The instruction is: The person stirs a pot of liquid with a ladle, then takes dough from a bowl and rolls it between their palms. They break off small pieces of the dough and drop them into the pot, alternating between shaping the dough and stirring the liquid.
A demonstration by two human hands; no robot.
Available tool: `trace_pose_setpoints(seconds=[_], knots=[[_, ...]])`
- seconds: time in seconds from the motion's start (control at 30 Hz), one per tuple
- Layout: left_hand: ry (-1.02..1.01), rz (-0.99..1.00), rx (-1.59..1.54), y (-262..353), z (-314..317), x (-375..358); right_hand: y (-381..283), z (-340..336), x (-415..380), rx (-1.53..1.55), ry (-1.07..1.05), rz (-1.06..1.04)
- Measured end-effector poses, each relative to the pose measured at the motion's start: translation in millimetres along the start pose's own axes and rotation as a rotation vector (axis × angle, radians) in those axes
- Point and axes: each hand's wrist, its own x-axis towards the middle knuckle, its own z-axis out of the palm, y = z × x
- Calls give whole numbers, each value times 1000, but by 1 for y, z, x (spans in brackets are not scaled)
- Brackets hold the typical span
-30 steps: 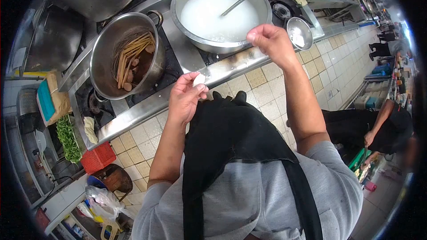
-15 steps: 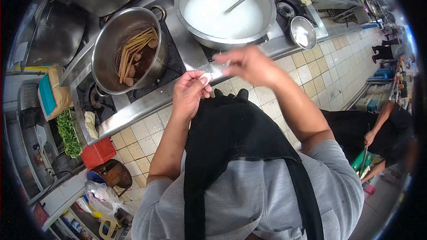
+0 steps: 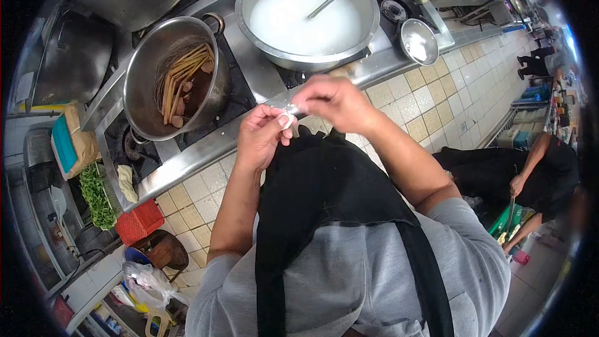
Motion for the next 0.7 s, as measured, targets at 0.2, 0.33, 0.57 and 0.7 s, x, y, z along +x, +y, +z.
trace_pose_setpoints(seconds=[0.2,0.33,0.57,0.7], knots=[[21,6,-20,1,-8,1,6,-27,-11,467,209,392],[-5,6,-75,-3,-7,2,17,-28,-19,544,230,435],[-13,5,-106,-3,-8,4,11,-45,-22,411,283,507],[-14,3,-70,-5,-11,2,1,-53,-21,494,401,531]])
